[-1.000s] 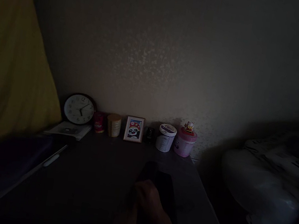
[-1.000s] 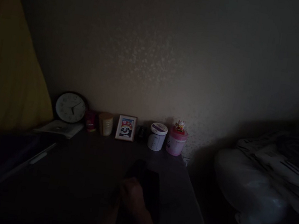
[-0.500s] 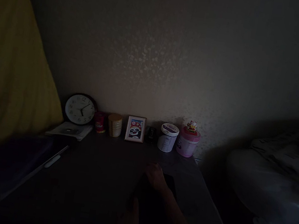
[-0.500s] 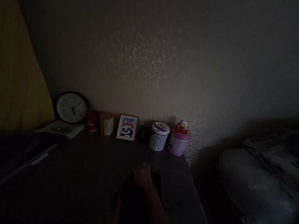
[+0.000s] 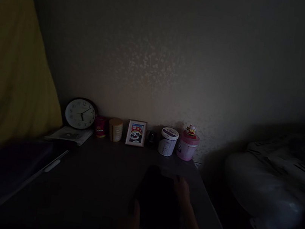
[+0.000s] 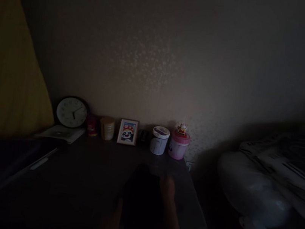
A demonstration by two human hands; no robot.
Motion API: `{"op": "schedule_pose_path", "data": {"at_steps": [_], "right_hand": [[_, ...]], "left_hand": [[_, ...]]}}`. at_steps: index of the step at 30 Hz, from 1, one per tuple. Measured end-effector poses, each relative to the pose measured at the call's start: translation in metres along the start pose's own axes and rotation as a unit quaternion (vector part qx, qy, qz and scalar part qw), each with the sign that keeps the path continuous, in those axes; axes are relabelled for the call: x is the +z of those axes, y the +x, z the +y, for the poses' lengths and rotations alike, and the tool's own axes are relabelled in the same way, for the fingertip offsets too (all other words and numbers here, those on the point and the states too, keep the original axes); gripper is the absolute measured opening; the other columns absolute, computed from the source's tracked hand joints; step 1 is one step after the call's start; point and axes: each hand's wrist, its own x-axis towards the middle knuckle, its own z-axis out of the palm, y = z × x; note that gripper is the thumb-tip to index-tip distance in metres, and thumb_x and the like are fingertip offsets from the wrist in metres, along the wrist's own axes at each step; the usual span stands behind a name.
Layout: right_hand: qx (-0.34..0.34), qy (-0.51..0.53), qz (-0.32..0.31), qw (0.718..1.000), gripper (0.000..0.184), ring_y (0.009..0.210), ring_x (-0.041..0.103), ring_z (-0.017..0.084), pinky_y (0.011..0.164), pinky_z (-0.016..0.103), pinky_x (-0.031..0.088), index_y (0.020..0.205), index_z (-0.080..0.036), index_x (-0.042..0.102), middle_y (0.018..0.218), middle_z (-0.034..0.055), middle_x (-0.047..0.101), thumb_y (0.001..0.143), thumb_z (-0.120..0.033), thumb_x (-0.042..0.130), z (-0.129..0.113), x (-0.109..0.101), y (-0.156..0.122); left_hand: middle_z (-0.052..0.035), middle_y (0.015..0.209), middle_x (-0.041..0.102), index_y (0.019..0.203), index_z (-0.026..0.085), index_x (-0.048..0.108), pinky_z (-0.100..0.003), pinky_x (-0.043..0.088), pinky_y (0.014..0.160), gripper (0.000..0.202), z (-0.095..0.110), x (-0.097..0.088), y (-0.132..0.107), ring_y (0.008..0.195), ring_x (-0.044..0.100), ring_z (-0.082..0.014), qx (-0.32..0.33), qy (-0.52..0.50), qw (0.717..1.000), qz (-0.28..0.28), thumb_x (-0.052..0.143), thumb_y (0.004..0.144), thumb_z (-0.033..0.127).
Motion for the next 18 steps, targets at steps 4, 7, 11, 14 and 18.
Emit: {"op": "schedule_pose_path", "data": {"at_steps": [4,7,11,14,18], "right_hand": [[0.047,0.069,-0.039,0.996,0.036,0.079,0.063,0.019,0.066,0.024,0.043,0.091,-0.017,0.065,0.088,0.0097,0.068,0.085,-0.034,0.033,0.02,-0.009,-0.033],[0.053,0.104,-0.056,0.992,0.037,0.084,0.063,0.021,0.067,0.026,0.044,0.09,-0.017,0.066,0.091,0.0102,0.068,0.082,-0.037,0.035,0.019,-0.01,-0.051],[0.051,0.143,-0.04,0.988,0.04,0.086,0.063,0.024,0.07,0.028,0.045,0.088,-0.016,0.066,0.09,0.0109,0.069,0.079,-0.042,0.036,0.009,-0.015,-0.065],[0.037,0.191,-0.033,0.98,0.041,0.089,0.062,0.024,0.075,0.03,0.045,0.092,-0.016,0.065,0.094,0.0108,0.068,0.077,-0.044,0.039,0.003,-0.015,-0.069],[0.029,0.217,-0.023,0.975,0.042,0.093,0.061,0.027,0.079,0.033,0.045,0.093,-0.014,0.065,0.097,0.0127,0.067,0.072,-0.043,0.044,-0.002,-0.01,-0.068]], "left_hand": [[-0.0152,0.117,0.055,0.138,0.012,0.016,-0.033,0.041,0.087,0.063,0.004,-0.005,-0.003,0.104,0.054,-0.0198,0.012,-0.003,1.0,-0.007,0.044,0.082,0.02],[-0.0185,0.122,0.052,0.138,0.008,0.012,-0.032,0.039,0.089,0.065,0.005,-0.009,-0.007,0.107,0.053,-0.0215,0.013,0.002,1.0,-0.013,0.042,0.081,0.017],[-0.0192,0.12,0.053,0.138,0.007,0.011,-0.033,0.04,0.088,0.065,0.007,-0.014,-0.009,0.105,0.053,-0.022,0.017,0.009,1.0,-0.014,0.04,0.081,0.017],[-0.0192,0.114,0.057,0.138,0.006,0.014,-0.033,0.041,0.086,0.063,0.007,-0.013,-0.008,0.104,0.054,-0.0223,0.015,0.016,1.0,-0.006,0.04,0.081,0.015],[-0.0137,0.105,0.061,0.137,0.012,0.019,-0.035,0.045,0.081,0.062,0.006,-0.008,-0.004,0.093,0.059,-0.0198,0.006,0.03,1.0,0.005,0.047,0.082,0.022]]}}
